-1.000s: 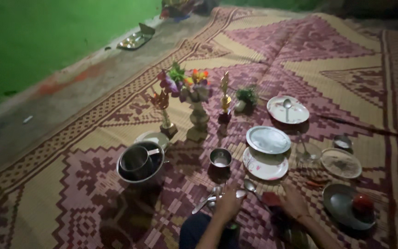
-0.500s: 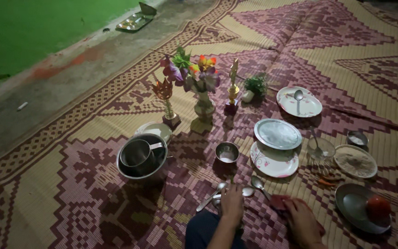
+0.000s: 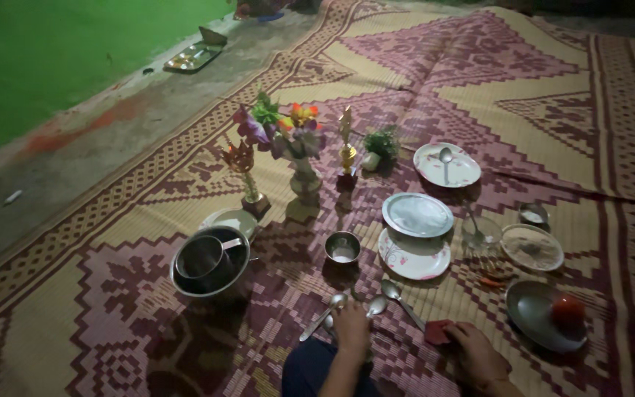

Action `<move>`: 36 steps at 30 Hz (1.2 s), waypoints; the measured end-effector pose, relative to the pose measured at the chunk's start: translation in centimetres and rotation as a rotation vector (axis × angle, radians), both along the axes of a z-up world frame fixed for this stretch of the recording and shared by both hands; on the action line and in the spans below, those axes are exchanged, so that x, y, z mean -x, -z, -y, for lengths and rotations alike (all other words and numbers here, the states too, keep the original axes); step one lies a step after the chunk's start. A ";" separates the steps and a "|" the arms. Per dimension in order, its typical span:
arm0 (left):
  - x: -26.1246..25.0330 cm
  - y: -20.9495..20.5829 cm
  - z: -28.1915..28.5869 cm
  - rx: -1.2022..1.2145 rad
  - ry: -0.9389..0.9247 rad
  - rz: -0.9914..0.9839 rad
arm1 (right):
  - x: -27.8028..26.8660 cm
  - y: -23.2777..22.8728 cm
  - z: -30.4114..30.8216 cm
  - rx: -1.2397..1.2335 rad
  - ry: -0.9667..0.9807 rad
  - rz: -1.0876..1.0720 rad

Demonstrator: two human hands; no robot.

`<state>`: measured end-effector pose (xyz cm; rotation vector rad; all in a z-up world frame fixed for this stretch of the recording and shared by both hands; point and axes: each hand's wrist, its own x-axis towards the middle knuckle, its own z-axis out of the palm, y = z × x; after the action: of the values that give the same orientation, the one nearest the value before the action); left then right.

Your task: The person scoops a light-colored food from a large bowl into smaller bowls using a spoon, then places the filled bowls on a low table. The person also handles plates and spoons on the floor mat.

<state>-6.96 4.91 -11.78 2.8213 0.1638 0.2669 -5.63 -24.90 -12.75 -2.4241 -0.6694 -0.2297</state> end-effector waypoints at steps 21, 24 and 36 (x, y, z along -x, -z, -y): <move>-0.1 -0.4 0.5 0.016 0.069 -0.002 | 2.1 -1.5 5.0 0.017 0.309 -0.315; 0.6 -1.6 1.0 0.033 0.132 -0.053 | 2.2 -0.3 5.2 0.031 0.349 -0.381; 1.3 -3.1 3.5 0.196 0.328 0.192 | 0.9 3.5 6.0 0.032 0.298 -0.127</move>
<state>-8.21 1.41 -8.73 2.5572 -0.2958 0.4176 -6.51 -30.86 -16.22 -2.5382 -0.2564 -0.1833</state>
